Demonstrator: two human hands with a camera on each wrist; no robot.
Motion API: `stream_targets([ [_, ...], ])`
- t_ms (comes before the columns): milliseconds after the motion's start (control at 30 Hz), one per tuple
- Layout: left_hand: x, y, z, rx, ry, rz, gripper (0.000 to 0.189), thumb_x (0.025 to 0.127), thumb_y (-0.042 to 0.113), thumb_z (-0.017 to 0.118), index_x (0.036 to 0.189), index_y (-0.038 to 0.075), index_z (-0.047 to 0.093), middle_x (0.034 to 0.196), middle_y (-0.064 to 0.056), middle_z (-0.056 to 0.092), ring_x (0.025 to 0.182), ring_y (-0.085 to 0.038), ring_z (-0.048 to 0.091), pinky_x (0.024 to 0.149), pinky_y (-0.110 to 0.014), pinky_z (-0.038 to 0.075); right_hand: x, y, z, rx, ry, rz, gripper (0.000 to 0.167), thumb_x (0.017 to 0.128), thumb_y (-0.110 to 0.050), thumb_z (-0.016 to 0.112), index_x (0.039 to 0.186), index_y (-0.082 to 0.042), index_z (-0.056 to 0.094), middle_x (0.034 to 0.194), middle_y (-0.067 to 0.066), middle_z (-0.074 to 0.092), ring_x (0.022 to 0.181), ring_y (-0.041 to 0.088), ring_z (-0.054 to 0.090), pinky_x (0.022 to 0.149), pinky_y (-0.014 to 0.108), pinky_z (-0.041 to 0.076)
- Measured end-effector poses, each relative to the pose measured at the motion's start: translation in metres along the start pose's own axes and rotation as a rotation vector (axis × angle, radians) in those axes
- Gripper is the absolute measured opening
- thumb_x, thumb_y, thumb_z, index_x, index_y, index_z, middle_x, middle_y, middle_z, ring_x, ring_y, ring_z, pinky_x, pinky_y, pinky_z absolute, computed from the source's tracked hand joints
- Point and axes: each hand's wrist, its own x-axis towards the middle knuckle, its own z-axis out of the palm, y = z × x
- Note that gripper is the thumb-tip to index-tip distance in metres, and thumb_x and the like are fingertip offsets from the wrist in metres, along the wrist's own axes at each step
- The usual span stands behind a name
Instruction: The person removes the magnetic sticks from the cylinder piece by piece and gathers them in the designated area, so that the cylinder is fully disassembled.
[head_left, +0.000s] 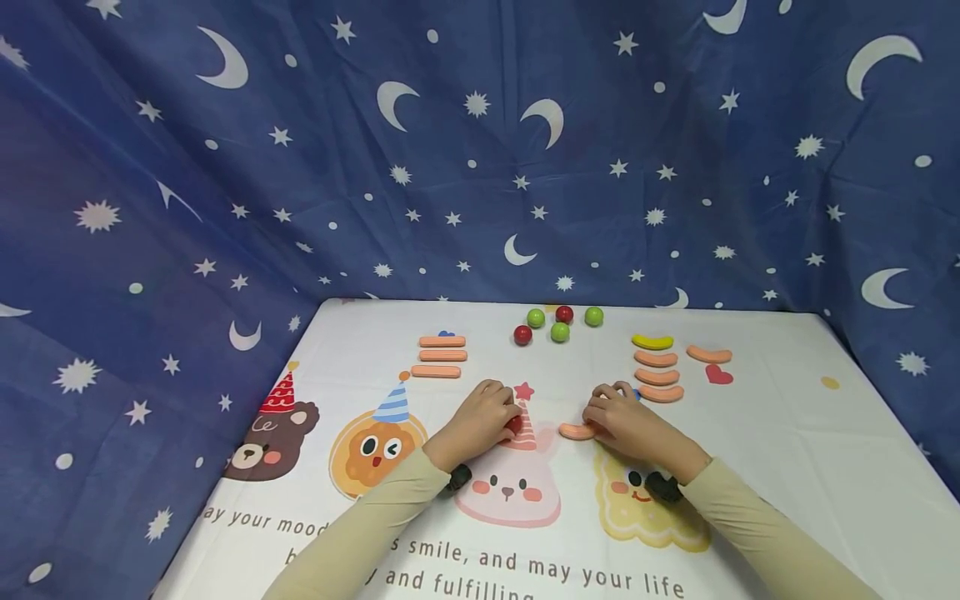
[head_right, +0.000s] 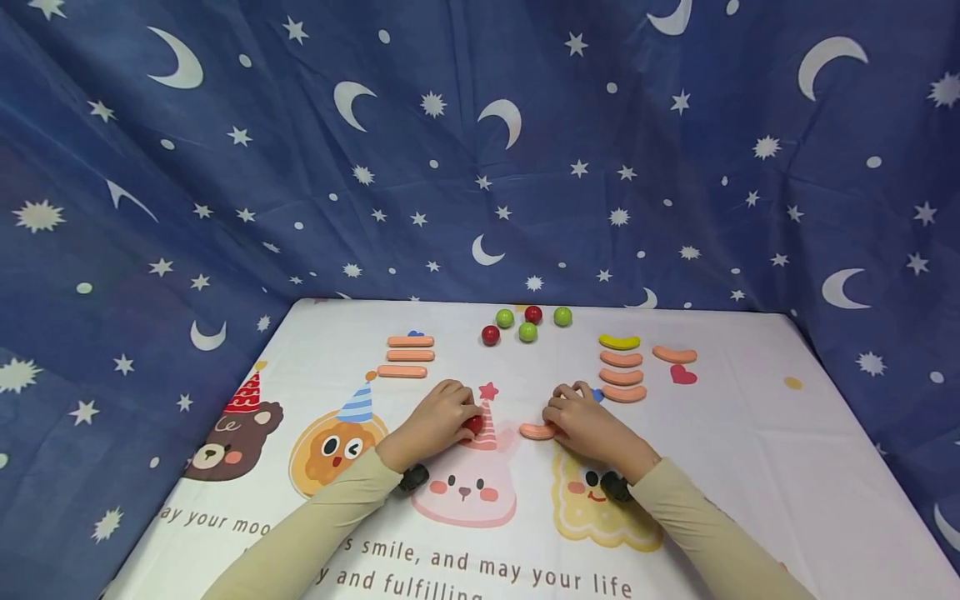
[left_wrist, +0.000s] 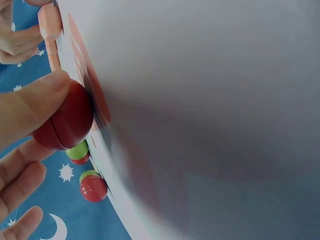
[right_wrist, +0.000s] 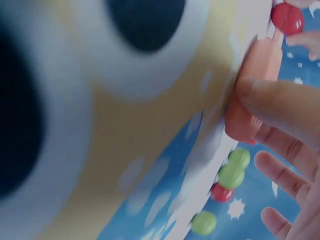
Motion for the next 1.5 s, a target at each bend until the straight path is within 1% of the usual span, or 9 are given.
stream_targets([
  [167, 0.000, -0.001, 0.001, -0.012, 0.007, -0.003, 0.029, 0.074, 0.037, 0.077, 0.098, 0.020, 0.072, 0.092, 0.003, 0.060, 0.093, -0.015, 0.053, 0.097, -0.031, 0.041, -0.015, 0.010, -0.006, 0.047, 0.037, 0.029, 0.024, 0.064, -0.015, 0.083, 0.077, -0.018, 0.063, 0.079, -0.004, 0.060, 0.087, 0.018, 0.051, 0.077, 0.044, 0.038],
  [267, 0.000, -0.001, 0.001, -0.013, 0.011, -0.001, 0.029, 0.073, 0.037, 0.077, 0.098, 0.021, 0.072, 0.092, 0.003, 0.060, 0.093, -0.014, 0.053, 0.097, -0.031, 0.041, -0.027, 0.016, -0.011, 0.062, 0.029, 0.063, 0.027, 0.062, -0.013, 0.084, 0.075, -0.018, 0.061, 0.078, -0.005, 0.057, 0.089, 0.020, 0.051, 0.078, 0.046, 0.037],
  [433, 0.000, -0.001, 0.001, -0.032, 0.006, -0.002, 0.028, 0.074, 0.037, 0.077, 0.096, 0.020, 0.072, 0.093, 0.003, 0.060, 0.094, -0.015, 0.053, 0.097, -0.030, 0.041, -0.049, 0.030, -0.024, 0.058, -0.017, 0.177, 0.029, 0.060, -0.011, 0.084, 0.075, -0.018, 0.061, 0.077, -0.006, 0.057, 0.093, 0.024, 0.052, 0.079, 0.048, 0.034],
  [500, 0.000, -0.001, 0.000, -0.039, 0.002, -0.002, 0.028, 0.074, 0.037, 0.077, 0.095, 0.020, 0.072, 0.093, 0.003, 0.060, 0.095, -0.015, 0.053, 0.097, -0.030, 0.040, -0.058, 0.039, -0.029, 0.045, -0.009, 0.221, 0.030, 0.059, -0.009, 0.085, 0.075, -0.018, 0.061, 0.078, -0.006, 0.059, 0.093, 0.025, 0.052, 0.079, 0.050, 0.033],
  [700, 0.000, -0.002, -0.001, -0.039, 0.000, -0.003, 0.027, 0.073, 0.037, 0.077, 0.093, 0.019, 0.073, 0.093, 0.002, 0.060, 0.095, -0.015, 0.053, 0.097, -0.030, 0.041, -0.081, 0.073, -0.046, -0.015, 0.075, 0.272, 0.033, 0.054, -0.003, 0.085, 0.074, -0.015, 0.062, 0.079, 0.002, 0.061, 0.094, 0.030, 0.049, 0.079, 0.052, 0.031],
  [867, 0.001, -0.001, -0.001, -0.042, -0.023, -0.011, 0.027, 0.074, 0.037, 0.076, 0.095, 0.019, 0.073, 0.094, 0.002, 0.061, 0.095, -0.015, 0.053, 0.097, -0.031, 0.040, -0.093, 0.103, -0.055, -0.074, 0.083, 0.318, 0.035, 0.052, -0.002, 0.085, 0.076, -0.012, 0.062, 0.083, 0.006, 0.060, 0.094, 0.031, 0.047, 0.077, 0.053, 0.032],
  [1000, 0.001, 0.000, -0.002, -0.046, -0.037, -0.019, 0.028, 0.075, 0.036, 0.076, 0.097, 0.019, 0.073, 0.095, 0.002, 0.061, 0.095, -0.015, 0.052, 0.099, -0.031, 0.040, -0.099, 0.124, -0.059, -0.086, 0.046, 0.366, 0.033, 0.056, -0.004, 0.085, 0.082, -0.008, 0.065, 0.087, 0.011, 0.061, 0.096, 0.035, 0.046, 0.078, 0.056, 0.032],
  [1167, 0.000, 0.000, -0.002, -0.044, -0.040, -0.021, 0.026, 0.076, 0.035, 0.076, 0.096, 0.020, 0.073, 0.094, 0.002, 0.060, 0.095, -0.015, 0.052, 0.098, -0.031, 0.040, -0.100, 0.145, -0.056, -0.092, -0.011, 0.422, 0.027, 0.060, -0.003, 0.081, 0.082, -0.005, 0.065, 0.090, 0.016, 0.063, 0.097, 0.036, 0.046, 0.078, 0.056, 0.031],
  [1500, 0.000, -0.001, 0.000, -0.033, -0.017, -0.007, 0.028, 0.074, 0.036, 0.077, 0.095, 0.019, 0.073, 0.093, 0.003, 0.060, 0.094, -0.015, 0.053, 0.098, -0.030, 0.040, -0.096, 0.159, -0.045, -0.081, -0.131, 0.469, 0.025, 0.064, -0.003, 0.080, 0.085, -0.005, 0.066, 0.093, 0.017, 0.063, 0.098, 0.038, 0.047, 0.078, 0.057, 0.033],
])
